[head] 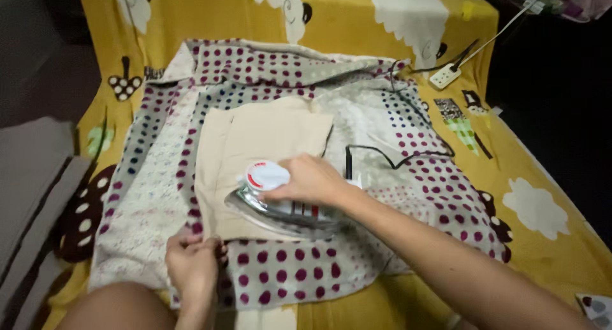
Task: The person irons a pair of beige shorts on a bed using a white electric iron. They repeatedly smooth the fabric, flip the garment, and adjust its position to iron different sections.
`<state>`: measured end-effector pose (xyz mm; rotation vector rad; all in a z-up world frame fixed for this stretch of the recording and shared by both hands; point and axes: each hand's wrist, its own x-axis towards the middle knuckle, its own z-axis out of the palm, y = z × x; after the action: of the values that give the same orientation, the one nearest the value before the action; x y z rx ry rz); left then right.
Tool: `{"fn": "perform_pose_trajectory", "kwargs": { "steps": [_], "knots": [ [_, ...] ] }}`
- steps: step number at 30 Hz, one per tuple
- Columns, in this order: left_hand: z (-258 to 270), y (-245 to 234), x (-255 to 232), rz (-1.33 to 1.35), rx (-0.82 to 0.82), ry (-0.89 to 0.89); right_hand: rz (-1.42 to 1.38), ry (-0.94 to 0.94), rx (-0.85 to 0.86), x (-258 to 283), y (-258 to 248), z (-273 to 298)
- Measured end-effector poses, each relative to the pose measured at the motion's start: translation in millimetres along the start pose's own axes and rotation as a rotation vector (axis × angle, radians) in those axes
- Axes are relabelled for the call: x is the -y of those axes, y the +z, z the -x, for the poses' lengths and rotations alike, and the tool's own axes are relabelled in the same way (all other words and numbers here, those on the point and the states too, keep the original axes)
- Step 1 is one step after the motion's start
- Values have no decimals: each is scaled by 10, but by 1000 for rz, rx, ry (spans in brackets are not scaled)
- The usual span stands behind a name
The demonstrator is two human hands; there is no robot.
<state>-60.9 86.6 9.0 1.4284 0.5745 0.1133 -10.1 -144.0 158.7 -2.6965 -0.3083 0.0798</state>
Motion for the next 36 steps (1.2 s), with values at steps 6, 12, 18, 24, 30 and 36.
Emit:
{"fn": "perform_pose_trajectory", "kwargs": {
  "steps": [6, 12, 18, 24, 30, 36],
  "knots": [
    [-115, -134, -171, -653, 63, 222, 167, 7, -61, 205, 172, -190],
    [-508, -229, -43, -910, 323, 295, 221, -173, -14, 147, 208, -126],
    [-864, -341, 179, -745, 556, -54, 242, -300, 0, 187, 286, -426],
    [-916, -423, 327, -653, 610, -173, 244, -136, -170, 283, 654, -1150],
    [-832, -430, 225, -726, 568, -44, 165, 7, -109, 457, 508, -1318],
    [-864, -371, 109, -885, 591, -63, 202, -232, 211, 323, 290, -946]
  ]
}}
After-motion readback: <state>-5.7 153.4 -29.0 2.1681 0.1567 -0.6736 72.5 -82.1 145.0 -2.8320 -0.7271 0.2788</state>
